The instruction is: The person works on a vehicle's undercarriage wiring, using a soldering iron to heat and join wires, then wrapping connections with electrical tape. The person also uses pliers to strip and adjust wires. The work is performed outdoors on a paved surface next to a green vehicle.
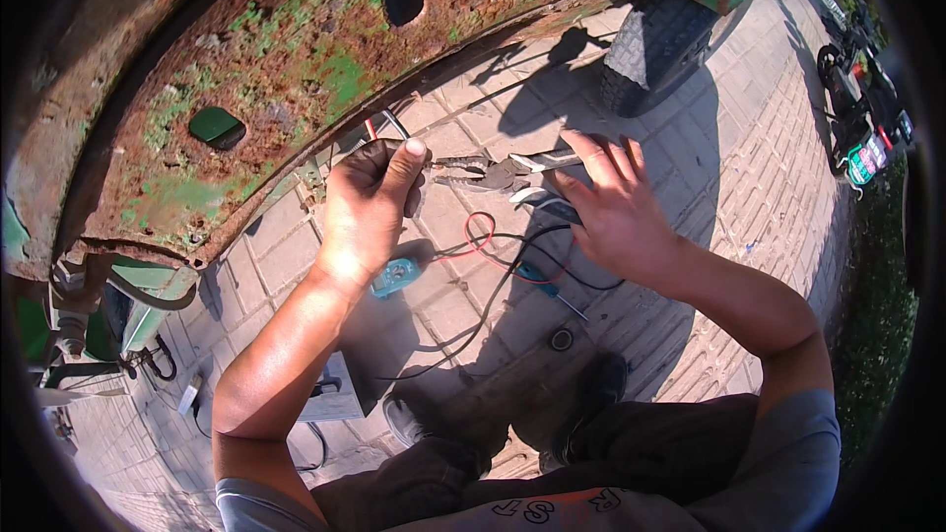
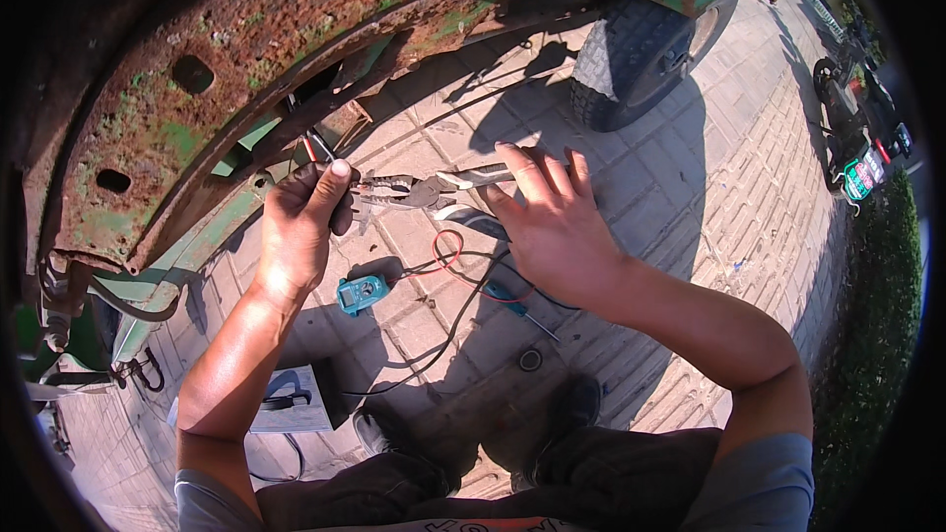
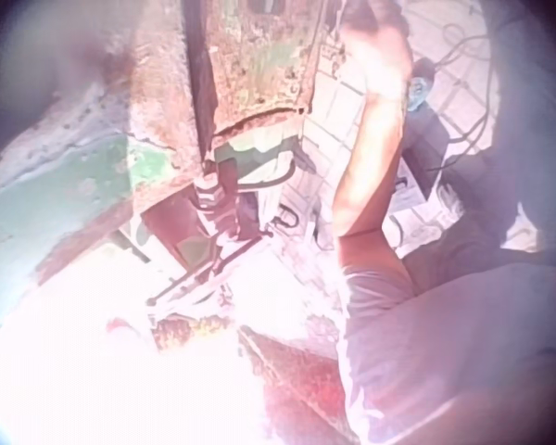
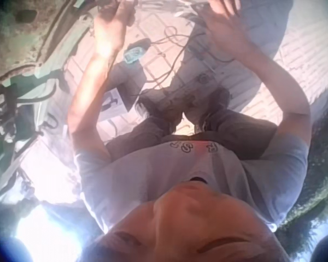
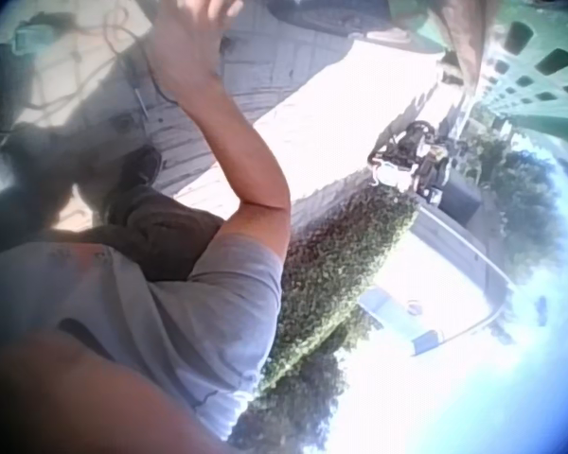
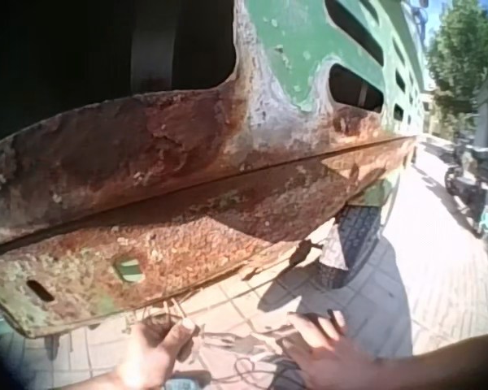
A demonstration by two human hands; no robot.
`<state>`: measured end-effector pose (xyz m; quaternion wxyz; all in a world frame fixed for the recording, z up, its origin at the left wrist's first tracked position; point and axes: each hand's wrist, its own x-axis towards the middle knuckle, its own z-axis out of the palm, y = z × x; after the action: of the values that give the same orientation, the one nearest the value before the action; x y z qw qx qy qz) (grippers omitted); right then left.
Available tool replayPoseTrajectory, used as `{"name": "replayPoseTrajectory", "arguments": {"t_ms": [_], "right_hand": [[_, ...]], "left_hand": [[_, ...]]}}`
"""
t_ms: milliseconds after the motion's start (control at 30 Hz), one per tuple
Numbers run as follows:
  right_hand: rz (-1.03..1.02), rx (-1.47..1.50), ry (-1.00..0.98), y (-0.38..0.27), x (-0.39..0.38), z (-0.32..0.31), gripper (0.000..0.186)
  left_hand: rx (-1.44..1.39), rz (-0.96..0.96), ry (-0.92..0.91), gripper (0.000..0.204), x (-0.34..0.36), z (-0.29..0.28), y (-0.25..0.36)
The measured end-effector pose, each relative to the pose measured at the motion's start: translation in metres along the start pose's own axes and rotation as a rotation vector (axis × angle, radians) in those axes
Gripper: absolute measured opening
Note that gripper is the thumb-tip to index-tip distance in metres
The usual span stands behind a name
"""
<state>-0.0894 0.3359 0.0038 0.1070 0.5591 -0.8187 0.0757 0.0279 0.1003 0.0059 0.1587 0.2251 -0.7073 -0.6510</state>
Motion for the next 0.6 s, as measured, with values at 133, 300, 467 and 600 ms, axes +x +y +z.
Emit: {"name": "replayPoseTrajectory", "arguments": {"t_ms": [133, 300, 467, 600], "right_hand": [[-0.01, 0.011, 0.041, -0.004, 0.003, -0.001, 0.037], [0.015, 0.137, -0.018, -0.01, 0.003, -0.004, 0.03], [-0.006, 0.246, -0.044, -0.008, 0.003, -0.004, 0.026], [0.049, 0.686, -0.277, -0.003, 0.005, -0.004, 0.023]], "left_hand": [[0.038, 0.028, 0.0, 0.031, -0.001, -0.002, -0.002], [0.086, 0.037, 0.011, 0.032, -0.003, -0.004, -0.001], [0.151, 0.118, -0.009, 0.033, -0.004, -0.005, -0.005], [0.178, 0.194, -0.056, 0.028, -0.004, -0.009, -0.013]]}}
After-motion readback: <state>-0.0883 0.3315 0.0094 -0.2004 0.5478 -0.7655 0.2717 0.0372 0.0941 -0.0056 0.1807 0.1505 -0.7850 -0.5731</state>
